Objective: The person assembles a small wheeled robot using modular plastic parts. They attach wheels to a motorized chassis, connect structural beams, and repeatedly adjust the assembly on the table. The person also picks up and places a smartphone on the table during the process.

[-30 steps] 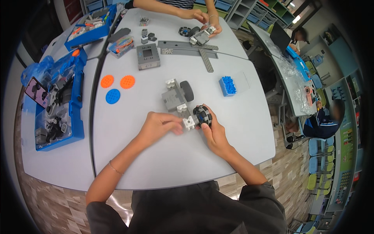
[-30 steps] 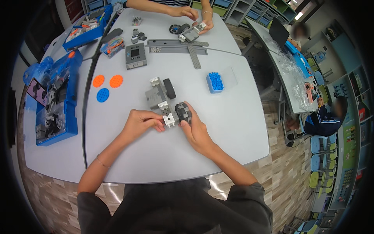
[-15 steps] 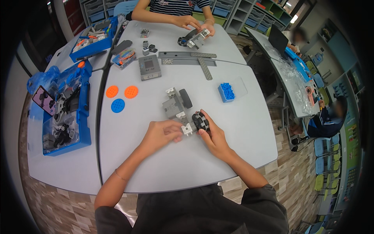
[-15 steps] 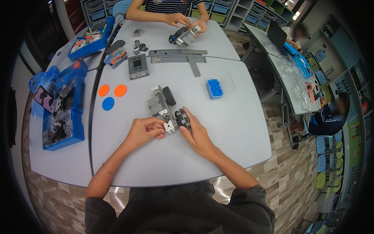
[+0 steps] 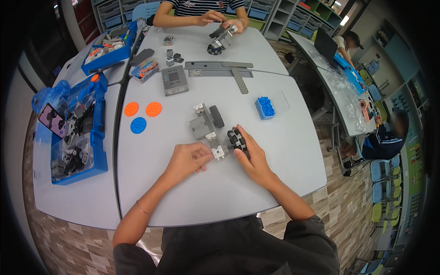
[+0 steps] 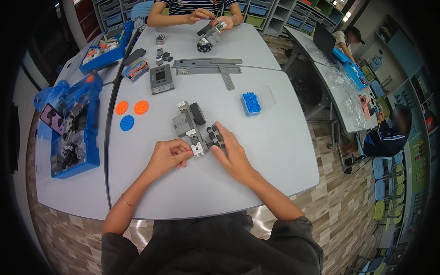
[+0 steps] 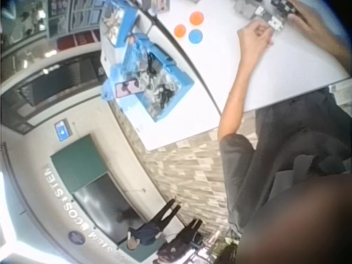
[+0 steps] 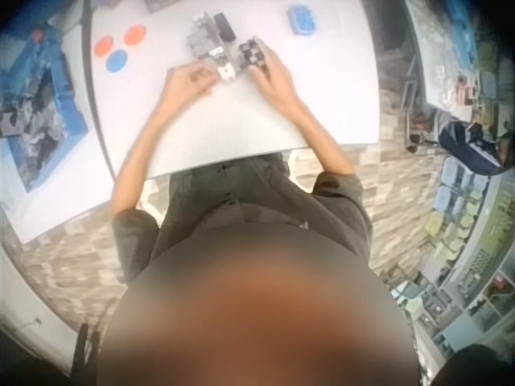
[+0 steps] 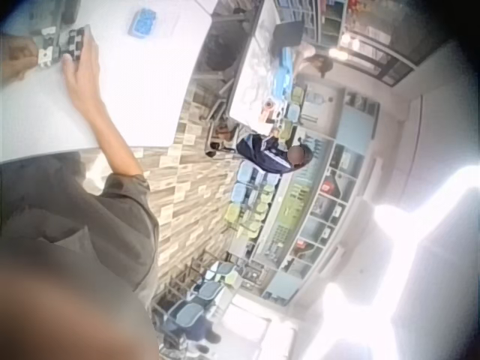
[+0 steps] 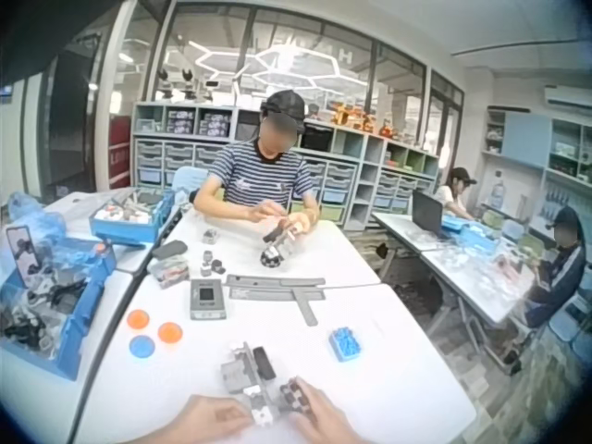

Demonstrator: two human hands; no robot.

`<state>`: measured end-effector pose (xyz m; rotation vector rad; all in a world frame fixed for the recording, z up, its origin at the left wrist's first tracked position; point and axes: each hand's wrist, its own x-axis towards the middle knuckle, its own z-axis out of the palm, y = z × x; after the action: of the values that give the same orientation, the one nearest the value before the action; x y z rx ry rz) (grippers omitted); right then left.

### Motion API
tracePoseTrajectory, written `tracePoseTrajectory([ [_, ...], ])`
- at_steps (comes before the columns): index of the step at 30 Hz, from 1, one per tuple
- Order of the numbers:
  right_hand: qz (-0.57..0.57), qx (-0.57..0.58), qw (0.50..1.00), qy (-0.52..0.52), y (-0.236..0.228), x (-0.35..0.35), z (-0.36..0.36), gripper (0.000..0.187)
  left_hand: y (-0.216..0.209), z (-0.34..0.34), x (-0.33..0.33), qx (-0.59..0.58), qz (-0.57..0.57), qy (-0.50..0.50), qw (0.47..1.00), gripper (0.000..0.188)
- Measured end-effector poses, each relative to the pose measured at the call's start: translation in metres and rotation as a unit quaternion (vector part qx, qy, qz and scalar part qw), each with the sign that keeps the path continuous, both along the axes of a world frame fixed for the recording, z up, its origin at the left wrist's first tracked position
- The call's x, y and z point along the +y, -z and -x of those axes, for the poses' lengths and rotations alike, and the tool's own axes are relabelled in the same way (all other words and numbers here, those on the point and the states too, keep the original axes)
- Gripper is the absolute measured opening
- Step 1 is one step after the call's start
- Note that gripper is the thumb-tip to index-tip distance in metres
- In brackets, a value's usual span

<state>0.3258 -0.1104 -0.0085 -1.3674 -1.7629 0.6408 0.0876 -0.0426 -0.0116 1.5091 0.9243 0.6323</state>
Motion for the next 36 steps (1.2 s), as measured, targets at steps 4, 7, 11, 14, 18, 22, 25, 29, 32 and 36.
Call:
tracePoseTrajectory([
  [4,-0.039,-0.045,0.997,0.047,-0.003,0.008,-0.016,0.063,0.000,0.000,0.001,0.005,-0.006,0.001,1.000,0.013],
  [7,-0.086,-0.127,0.985,0.080,-0.004,0.014,-0.024,0.064,0.000,0.000,0.000,0.003,-0.004,0.002,1.000,0.013],
  [11,-0.088,-0.204,0.970,0.100,-0.006,0.016,-0.029,0.061,0.000,0.000,0.001,0.003,0.004,0.000,1.000,0.013],
  [14,-0.086,-0.217,0.967,0.106,-0.008,0.017,-0.027,0.056,0.000,0.001,0.002,0.008,0.012,0.007,1.000,0.010],
  [18,-0.167,-0.194,0.962,0.090,-0.013,0.011,-0.020,0.041,0.001,0.001,0.002,0.010,0.011,0.010,1.000,0.010],
  [22,-0.182,-0.128,0.975,-0.001,-0.010,0.012,-0.001,0.028,0.001,0.000,0.002,0.007,0.014,0.008,1.000,0.010],
  [25,-0.175,-0.152,0.972,-0.029,-0.011,0.015,0.002,0.025,0.001,0.001,0.002,0.004,0.013,0.010,1.000,0.010],
  [29,-0.152,-0.134,0.979,-0.032,-0.011,0.017,0.000,0.022,0.003,0.000,0.002,-0.004,0.005,0.004,1.000,0.013],
  [32,-0.080,-0.063,0.995,-0.008,-0.007,0.016,0.000,0.019,0.003,0.000,0.002,0.004,0.005,0.007,1.000,0.014],
  [36,-0.022,-0.024,0.999,0.007,-0.002,0.019,-0.003,0.015,0.003,0.000,0.002,0.003,0.000,0.006,1.000,0.014],
])
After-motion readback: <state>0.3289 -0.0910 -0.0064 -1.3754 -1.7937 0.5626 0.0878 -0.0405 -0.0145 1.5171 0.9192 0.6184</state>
